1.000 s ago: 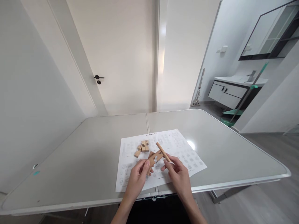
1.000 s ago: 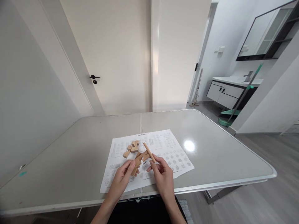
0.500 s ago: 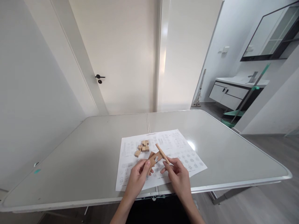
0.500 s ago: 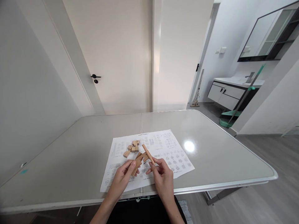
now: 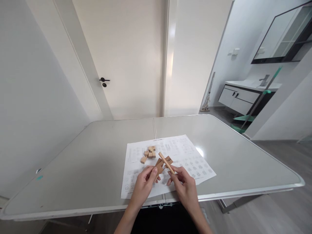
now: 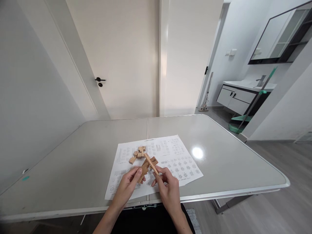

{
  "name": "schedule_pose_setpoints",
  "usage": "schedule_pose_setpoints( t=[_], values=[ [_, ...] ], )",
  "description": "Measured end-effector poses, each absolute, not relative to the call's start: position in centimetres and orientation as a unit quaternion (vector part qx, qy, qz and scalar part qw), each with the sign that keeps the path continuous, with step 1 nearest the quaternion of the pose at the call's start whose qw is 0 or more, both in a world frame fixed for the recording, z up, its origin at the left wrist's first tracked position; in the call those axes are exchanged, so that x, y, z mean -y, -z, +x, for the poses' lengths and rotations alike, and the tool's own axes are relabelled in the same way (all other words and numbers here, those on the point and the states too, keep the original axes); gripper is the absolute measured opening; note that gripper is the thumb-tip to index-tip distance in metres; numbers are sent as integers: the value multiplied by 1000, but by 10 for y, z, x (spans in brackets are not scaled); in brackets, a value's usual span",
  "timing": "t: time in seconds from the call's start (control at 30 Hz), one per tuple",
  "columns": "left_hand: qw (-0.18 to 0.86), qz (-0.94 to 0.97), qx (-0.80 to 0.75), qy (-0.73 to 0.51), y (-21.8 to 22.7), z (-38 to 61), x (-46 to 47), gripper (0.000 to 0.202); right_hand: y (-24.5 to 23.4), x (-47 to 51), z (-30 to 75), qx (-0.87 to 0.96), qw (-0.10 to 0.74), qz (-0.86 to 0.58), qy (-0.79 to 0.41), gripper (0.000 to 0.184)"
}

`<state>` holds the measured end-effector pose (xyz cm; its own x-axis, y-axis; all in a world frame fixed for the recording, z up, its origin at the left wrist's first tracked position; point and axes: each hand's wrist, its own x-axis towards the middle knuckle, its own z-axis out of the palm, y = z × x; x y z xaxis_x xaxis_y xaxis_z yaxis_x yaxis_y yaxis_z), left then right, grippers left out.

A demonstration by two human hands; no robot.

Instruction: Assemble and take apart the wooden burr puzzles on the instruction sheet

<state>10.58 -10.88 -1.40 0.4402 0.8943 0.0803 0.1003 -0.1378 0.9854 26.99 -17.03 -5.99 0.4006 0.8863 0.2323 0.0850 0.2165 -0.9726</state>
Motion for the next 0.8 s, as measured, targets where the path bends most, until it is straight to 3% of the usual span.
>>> schedule_pose_setpoints(
  t=[0.3, 0.8],
  values=[
    [538, 663, -363, -374, 16, 106, 107, 46, 59, 173, 260, 542, 590, -532, -275, 30],
    [512, 693, -357, -361, 17, 106, 109, 45, 56, 178, 256, 534, 581, -577, -210, 26]
  ],
)
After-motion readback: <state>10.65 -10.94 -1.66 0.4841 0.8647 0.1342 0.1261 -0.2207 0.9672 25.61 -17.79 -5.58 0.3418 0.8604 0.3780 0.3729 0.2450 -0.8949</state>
